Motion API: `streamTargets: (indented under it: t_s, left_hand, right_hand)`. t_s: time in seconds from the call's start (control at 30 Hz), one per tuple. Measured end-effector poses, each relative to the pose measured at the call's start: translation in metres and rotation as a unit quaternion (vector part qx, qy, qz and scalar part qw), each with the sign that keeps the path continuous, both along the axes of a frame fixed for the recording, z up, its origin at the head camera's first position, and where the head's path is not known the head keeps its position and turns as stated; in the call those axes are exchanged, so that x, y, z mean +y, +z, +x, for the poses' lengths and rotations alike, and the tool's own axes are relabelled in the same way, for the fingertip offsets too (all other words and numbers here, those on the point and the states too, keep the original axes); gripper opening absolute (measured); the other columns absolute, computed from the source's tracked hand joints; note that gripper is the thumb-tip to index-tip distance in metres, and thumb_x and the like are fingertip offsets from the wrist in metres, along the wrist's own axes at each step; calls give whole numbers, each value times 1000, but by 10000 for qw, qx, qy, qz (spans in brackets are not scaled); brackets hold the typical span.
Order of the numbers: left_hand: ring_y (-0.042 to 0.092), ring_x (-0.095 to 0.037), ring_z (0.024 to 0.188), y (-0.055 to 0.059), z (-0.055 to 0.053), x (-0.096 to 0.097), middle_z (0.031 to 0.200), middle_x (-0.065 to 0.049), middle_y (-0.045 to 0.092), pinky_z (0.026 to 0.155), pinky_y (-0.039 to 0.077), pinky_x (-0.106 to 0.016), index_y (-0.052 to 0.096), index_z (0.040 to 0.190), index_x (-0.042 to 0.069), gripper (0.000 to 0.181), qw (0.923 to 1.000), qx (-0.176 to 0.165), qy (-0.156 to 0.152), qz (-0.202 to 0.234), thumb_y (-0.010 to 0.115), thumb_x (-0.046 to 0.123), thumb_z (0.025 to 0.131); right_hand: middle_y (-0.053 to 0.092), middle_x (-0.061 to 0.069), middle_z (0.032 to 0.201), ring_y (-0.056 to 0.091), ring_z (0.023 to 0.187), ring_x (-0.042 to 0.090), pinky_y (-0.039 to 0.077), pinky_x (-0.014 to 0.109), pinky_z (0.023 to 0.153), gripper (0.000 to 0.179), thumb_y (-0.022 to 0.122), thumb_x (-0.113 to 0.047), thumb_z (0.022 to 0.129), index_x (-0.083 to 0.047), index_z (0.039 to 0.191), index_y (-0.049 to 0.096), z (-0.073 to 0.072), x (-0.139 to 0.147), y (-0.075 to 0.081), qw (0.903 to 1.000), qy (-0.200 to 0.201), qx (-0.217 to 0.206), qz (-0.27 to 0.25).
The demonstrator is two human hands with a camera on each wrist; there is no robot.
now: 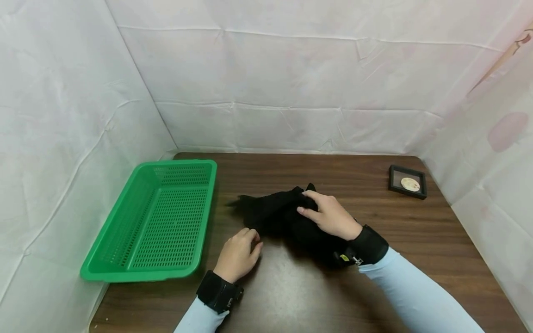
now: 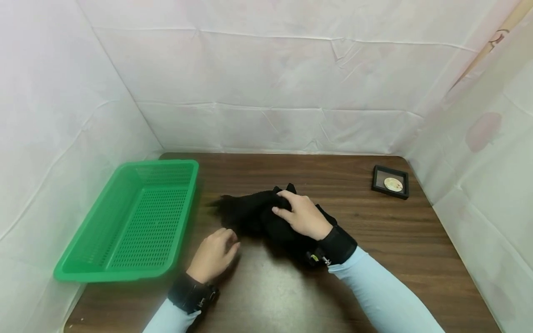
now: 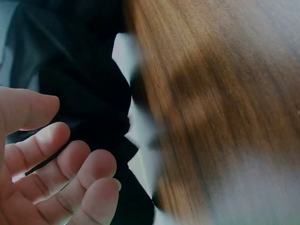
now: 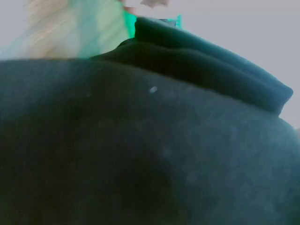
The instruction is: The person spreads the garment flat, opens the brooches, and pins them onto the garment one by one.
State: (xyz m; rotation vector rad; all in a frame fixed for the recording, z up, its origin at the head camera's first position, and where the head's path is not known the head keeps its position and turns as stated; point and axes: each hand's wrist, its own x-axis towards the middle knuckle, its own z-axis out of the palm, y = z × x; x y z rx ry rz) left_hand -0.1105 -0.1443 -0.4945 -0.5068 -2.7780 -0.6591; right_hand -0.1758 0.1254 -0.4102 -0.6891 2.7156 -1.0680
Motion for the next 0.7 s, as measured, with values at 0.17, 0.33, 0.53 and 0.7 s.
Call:
streamTargets:
  t_s: [0.17,0.33,0.53,0.7]
  left_hand:
    - [61,-15,70,2,-2,2,87,2,62,58,49,-31,65,96,14,14,9999,91,-31,112,71,24,88]
    - [57,-9,70,6,-6,7,86,2,61,59,48,-27,64,110,10,28,9982,294,-273,437,65,31,92]
    - [56,-8,71,15,-8,14,86,3,61,61,48,-26,65,101,11,23,9914,592,-761,886,57,32,98]
    - [59,-13,75,17,-8,19,92,0,62,64,50,-29,63,101,10,22,9861,601,-1062,1124,57,31,98]
  right_hand:
    - [49,21,137,49,124,35,37,52,102,68,54,-44,97,-1,146,35,-3,15,8,9982,-141,-390,-430]
    - [53,9,134,53,119,27,44,45,96,47,53,-37,99,-10,137,47,-4,22,14,9789,151,-1238,-1620]
    - [56,13,127,60,109,25,51,36,88,38,47,-31,102,-7,132,49,2,24,16,9300,442,-2296,-2837]
    - [56,13,125,59,109,23,50,35,89,39,42,-30,104,-3,131,45,4,23,9,8862,474,-2929,-3557]
